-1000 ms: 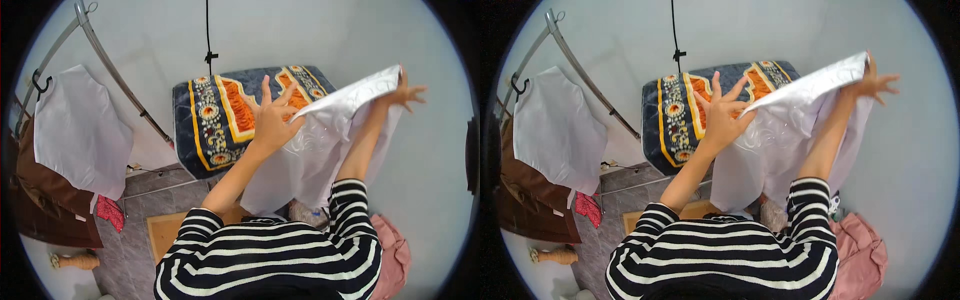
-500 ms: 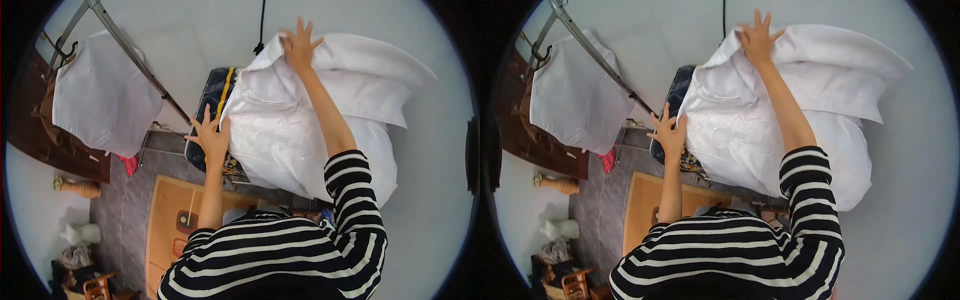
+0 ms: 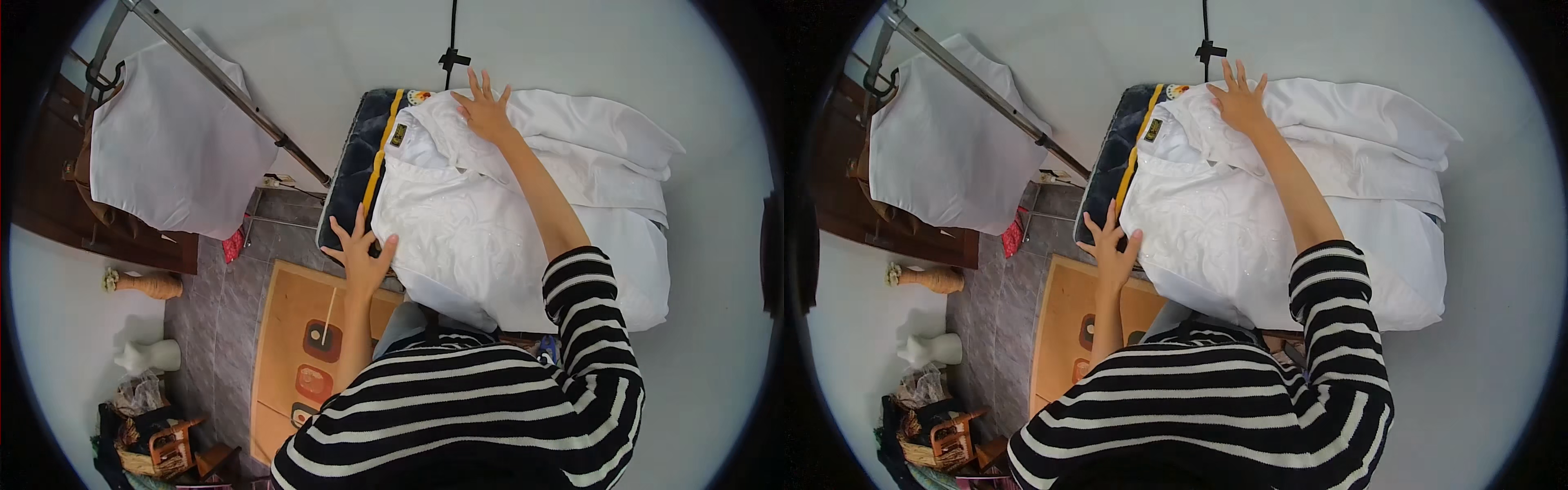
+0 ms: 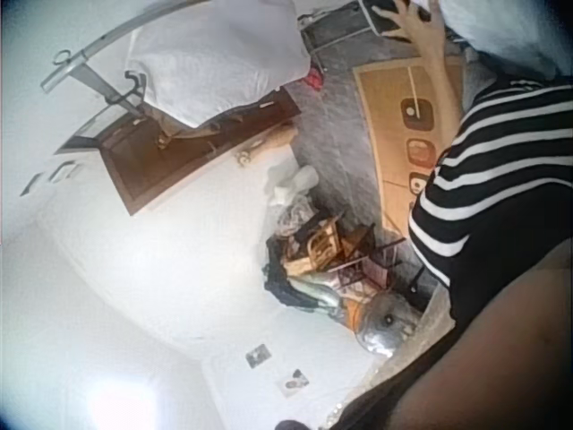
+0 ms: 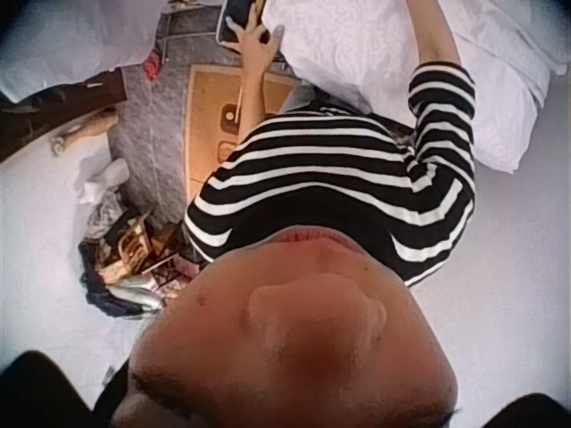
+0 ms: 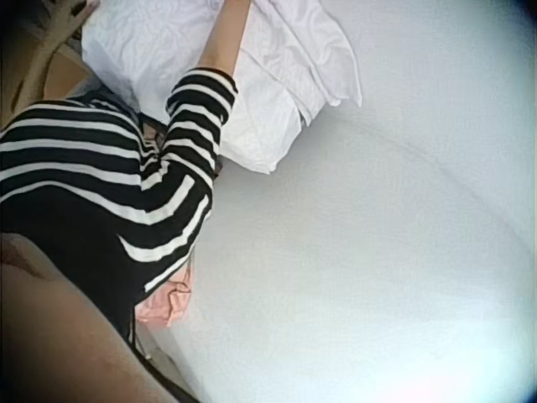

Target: Smoothing out garments, inspecting them, and hanging them on a garment rack.

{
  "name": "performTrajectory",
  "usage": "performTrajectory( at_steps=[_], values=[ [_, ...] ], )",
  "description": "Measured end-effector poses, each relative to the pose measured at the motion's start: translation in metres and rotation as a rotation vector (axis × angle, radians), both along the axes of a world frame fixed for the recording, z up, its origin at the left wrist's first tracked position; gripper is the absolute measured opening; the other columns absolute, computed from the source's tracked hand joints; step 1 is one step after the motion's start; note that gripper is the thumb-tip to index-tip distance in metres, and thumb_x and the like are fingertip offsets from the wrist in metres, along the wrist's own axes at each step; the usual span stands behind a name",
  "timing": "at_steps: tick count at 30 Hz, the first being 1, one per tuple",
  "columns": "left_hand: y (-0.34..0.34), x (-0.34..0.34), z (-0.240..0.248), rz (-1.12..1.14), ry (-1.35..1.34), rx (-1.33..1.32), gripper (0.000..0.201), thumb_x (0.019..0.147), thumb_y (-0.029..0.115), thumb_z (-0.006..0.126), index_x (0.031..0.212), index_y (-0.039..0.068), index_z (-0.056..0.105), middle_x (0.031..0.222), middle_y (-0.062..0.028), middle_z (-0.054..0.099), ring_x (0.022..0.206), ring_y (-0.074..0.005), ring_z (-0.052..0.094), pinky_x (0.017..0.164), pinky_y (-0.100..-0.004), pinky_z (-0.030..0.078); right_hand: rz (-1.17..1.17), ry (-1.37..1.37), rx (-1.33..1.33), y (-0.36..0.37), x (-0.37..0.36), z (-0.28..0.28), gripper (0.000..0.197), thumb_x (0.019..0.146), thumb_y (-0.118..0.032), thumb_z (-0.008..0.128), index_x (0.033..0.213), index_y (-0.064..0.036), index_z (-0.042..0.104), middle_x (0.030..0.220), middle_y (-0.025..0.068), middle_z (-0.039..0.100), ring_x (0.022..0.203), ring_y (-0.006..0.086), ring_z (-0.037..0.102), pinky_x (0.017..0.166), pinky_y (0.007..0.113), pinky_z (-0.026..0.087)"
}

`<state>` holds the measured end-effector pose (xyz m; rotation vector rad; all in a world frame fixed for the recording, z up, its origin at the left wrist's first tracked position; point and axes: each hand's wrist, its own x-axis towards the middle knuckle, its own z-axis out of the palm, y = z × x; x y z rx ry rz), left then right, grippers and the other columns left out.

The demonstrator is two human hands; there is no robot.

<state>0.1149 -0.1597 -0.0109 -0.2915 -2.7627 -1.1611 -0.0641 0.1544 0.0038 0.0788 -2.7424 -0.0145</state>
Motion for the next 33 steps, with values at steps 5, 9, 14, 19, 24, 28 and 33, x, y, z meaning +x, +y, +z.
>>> performTrajectory(
  at_steps=[5, 9, 14, 19, 24, 28, 33],
  values=[
    [0.002, -0.001, 0.004, -0.14, 0.027, 0.011, 0.037, 0.074, 0.042, 0.07, 0.076, 0.006, 0.069, 0.145, -0.0074, 0.034, 0.136, -0.0472, -0.005, 0.09, -0.0702, -0.019, 0.057, -0.024, 0.056, -0.018, -0.018, -0.001, 0.058, 0.081, -0.01, 0.054, 0.134, -0.0319, 0.043, 0.154, 0.0077, 0.002, 0.141, 0.0313, 0.001, 0.096, 0.076, 0.006],
    [0.011, 0.0, 0.001, -0.161, 0.0, 0.043, 0.037, 0.072, 0.042, 0.072, 0.079, 0.006, 0.072, 0.136, -0.0082, 0.046, 0.136, -0.0468, 0.001, 0.089, -0.0695, -0.021, 0.004, -0.115, -0.014, -0.029, -0.018, -0.013, 0.048, 0.079, -0.005, 0.053, 0.121, -0.0275, 0.059, 0.153, 0.0086, 0.005, 0.141, 0.0305, 0.001, 0.096, 0.076, 0.003],
    [0.009, -0.011, 0.024, -0.187, 0.054, -0.023, 0.037, 0.071, 0.042, 0.073, 0.074, 0.005, 0.072, 0.132, -0.0064, 0.051, 0.136, -0.0459, 0.003, 0.088, -0.0699, -0.021, 0.052, -0.033, -0.055, -0.032, -0.024, -0.003, 0.011, 0.078, -0.015, 0.063, 0.087, -0.0177, 0.069, 0.148, 0.0016, 0.028, 0.14, 0.0289, 0.011, 0.096, 0.076, 0.006],
    [0.008, -0.029, 0.048, -0.214, 0.203, 0.011, 0.038, 0.069, 0.042, 0.075, 0.066, 0.005, 0.07, 0.13, -0.0025, 0.054, 0.137, -0.0441, 0.007, 0.088, -0.0704, -0.021, -0.017, 0.375, -0.237, -0.013, -0.034, 0.026, 0.007, 0.075, -0.023, 0.067, 0.078, -0.0179, 0.07, 0.139, -0.0022, 0.039, 0.135, 0.0306, 0.022, 0.089, 0.08, 0.008],
    [-0.019, -0.05, 0.084, -0.064, 0.454, -0.037, 0.039, 0.06, 0.04, 0.081, 0.054, 0.008, 0.06, 0.128, -0.0004, 0.055, 0.137, -0.0425, 0.01, 0.089, -0.0714, -0.019, -0.152, 0.49, -0.428, -0.033, -0.054, 0.088, 0.013, 0.077, -0.028, 0.064, 0.085, -0.0192, 0.071, 0.145, 0.0037, 0.031, 0.139, 0.0322, 0.013, 0.095, 0.074, -0.004],
    [-0.031, -0.068, 0.099, 0.087, 0.42, -0.075, 0.043, 0.059, 0.041, 0.081, 0.052, 0.007, 0.057, 0.127, -0.0015, 0.056, 0.136, -0.0416, 0.012, 0.091, -0.0716, -0.018, -0.087, 0.611, -0.474, -0.04, -0.082, 0.088, 0.013, 0.077, -0.026, 0.064, 0.086, -0.0199, 0.071, 0.146, 0.0039, 0.029, 0.138, 0.0336, 0.01, 0.094, 0.076, -0.005],
    [-0.069, -0.07, 0.032, 0.253, 0.1, -0.376, 0.052, 0.064, 0.056, 0.072, 0.058, 0.005, 0.062, 0.132, -0.0038, 0.052, 0.136, -0.0401, 0.015, 0.092, -0.0734, -0.013, 0.011, 0.597, -0.232, -0.089, -0.099, -0.005, 0.011, 0.079, -0.029, 0.063, 0.077, -0.0213, 0.071, 0.141, -0.0017, 0.037, 0.134, 0.0284, 0.026, 0.089, 0.08, 0.008]
  ],
)
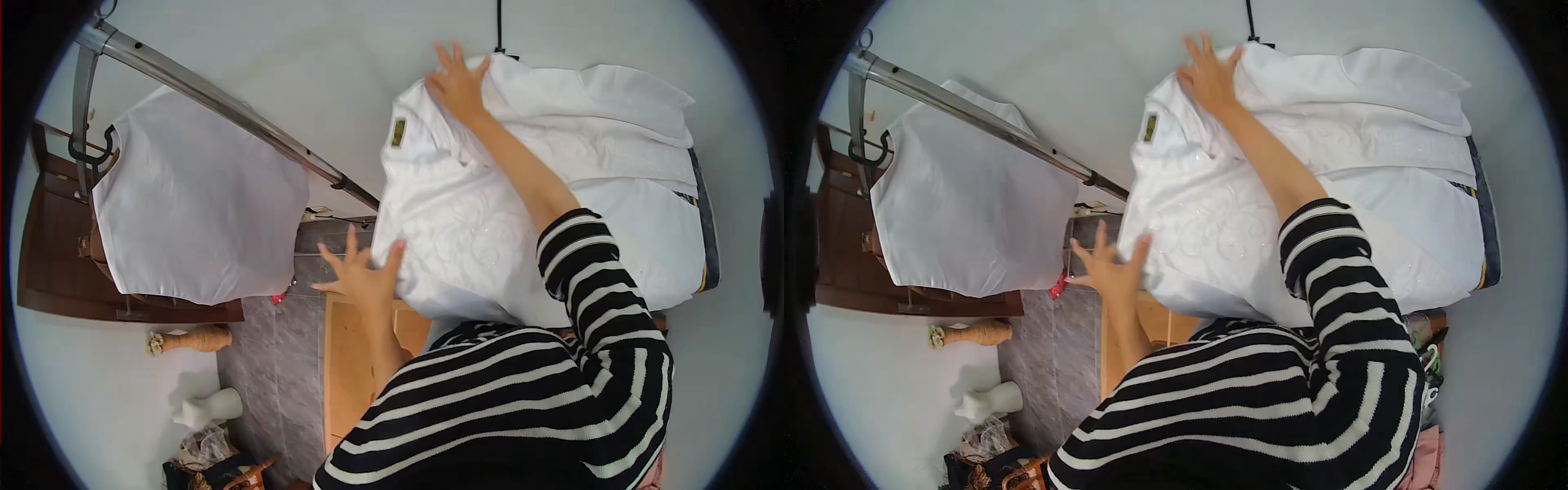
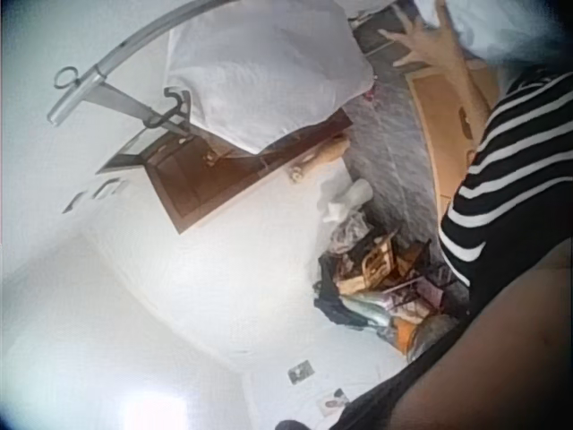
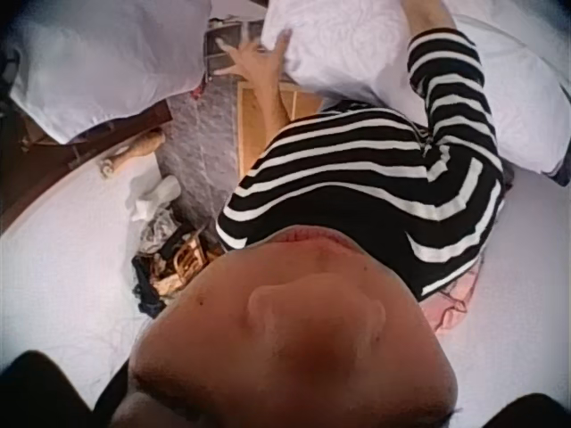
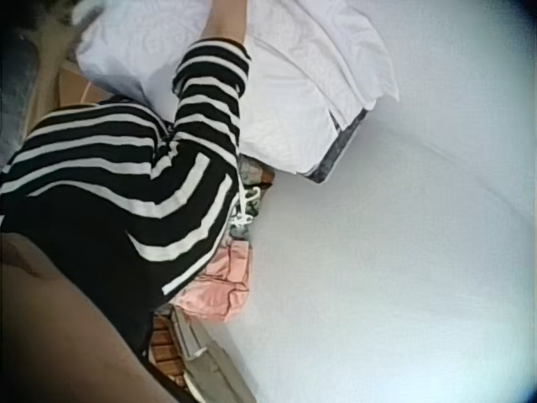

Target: Smoothing out garments, inspecting them, and hanging them on a garment rack.

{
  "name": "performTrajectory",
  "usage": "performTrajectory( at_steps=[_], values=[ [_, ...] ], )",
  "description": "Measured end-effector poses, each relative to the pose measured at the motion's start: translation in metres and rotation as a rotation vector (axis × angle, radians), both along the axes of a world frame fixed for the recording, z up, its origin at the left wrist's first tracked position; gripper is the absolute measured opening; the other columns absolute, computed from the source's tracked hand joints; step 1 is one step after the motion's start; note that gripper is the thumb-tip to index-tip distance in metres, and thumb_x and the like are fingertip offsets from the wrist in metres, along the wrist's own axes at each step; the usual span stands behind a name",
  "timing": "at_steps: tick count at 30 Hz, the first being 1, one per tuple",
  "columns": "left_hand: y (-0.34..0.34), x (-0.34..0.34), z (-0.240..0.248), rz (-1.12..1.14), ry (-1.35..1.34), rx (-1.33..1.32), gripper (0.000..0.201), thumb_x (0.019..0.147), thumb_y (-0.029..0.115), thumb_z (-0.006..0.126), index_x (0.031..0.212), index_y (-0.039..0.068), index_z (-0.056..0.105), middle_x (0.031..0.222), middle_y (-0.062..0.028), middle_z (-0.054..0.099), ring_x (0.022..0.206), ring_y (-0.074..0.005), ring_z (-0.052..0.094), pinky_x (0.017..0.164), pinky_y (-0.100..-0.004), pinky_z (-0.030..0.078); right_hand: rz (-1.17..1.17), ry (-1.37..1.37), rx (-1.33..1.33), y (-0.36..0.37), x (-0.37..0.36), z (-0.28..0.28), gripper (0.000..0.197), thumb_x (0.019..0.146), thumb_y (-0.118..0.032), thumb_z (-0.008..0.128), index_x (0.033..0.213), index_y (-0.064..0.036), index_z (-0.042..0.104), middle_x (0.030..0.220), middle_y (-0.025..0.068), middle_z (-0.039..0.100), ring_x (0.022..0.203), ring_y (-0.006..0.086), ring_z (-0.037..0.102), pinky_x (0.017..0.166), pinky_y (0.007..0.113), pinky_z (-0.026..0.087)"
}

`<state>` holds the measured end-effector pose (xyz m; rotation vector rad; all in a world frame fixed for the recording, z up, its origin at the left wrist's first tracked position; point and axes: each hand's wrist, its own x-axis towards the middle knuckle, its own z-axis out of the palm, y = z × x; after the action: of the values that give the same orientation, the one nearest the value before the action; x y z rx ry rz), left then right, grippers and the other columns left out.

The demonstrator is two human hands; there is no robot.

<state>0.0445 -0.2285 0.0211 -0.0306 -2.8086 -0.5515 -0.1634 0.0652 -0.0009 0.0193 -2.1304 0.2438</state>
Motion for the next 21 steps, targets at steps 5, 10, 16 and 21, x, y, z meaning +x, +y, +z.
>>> performTrajectory(
  at_steps=[5, 10, 16, 21],
  values=[
    [-0.012, 0.006, -0.04, 0.021, -0.317, 0.105, 0.051, 0.066, 0.058, 0.07, 0.07, 0.007, 0.065, 0.136, -0.0073, 0.047, 0.136, -0.0413, 0.012, 0.092, -0.0759, -0.008, 0.013, -0.237, 0.126, -0.01, 0.008, -0.038, 0.012, 0.081, -0.027, 0.061, 0.083, -0.0206, 0.071, 0.144, -0.0015, 0.034, 0.136, 0.0236, 0.024, 0.092, 0.078, 0.007],
    [0.002, -0.03, -0.012, -0.144, -0.159, 0.062, 0.061, 0.069, 0.049, 0.071, 0.114, 0.012, 0.055, 0.146, -0.0152, 0.029, 0.136, -0.0439, 0.008, 0.094, -0.0743, -0.005, 0.003, -0.175, 0.105, 0.001, -0.003, -0.028, 0.013, 0.082, -0.023, 0.061, 0.09, -0.0182, 0.07, 0.146, -0.0007, 0.032, 0.137, 0.0237, 0.022, 0.093, 0.077, 0.006],
    [0.041, -0.072, 0.012, -0.735, -0.043, -0.122, 0.056, 0.08, 0.037, 0.064, 0.129, 0.016, 0.048, 0.149, -0.0165, 0.018, 0.135, -0.0483, 0.002, 0.094, -0.0753, 0.002, 0.037, -0.411, -0.08, -0.029, 0.051, 0.005, 0.018, 0.077, -0.016, 0.061, 0.092, -0.0162, 0.072, 0.146, 0.0042, 0.03, 0.139, 0.0302, 0.014, 0.095, 0.076, 0.007],
    [0.087, -0.113, 0.02, -0.905, 0.02, -0.3, 0.059, 0.084, 0.045, 0.057, 0.133, 0.015, 0.045, 0.151, -0.0159, 0.013, 0.137, -0.0452, 0.0, 0.094, -0.0756, 0.002, 0.145, -0.597, -0.094, -0.034, 0.141, 0.028, 0.026, 0.08, -0.024, 0.062, 0.104, -0.0162, 0.068, 0.149, 0.0058, 0.022, 0.14, 0.0307, 0.009, 0.098, 0.074, 0.008]
  ],
)
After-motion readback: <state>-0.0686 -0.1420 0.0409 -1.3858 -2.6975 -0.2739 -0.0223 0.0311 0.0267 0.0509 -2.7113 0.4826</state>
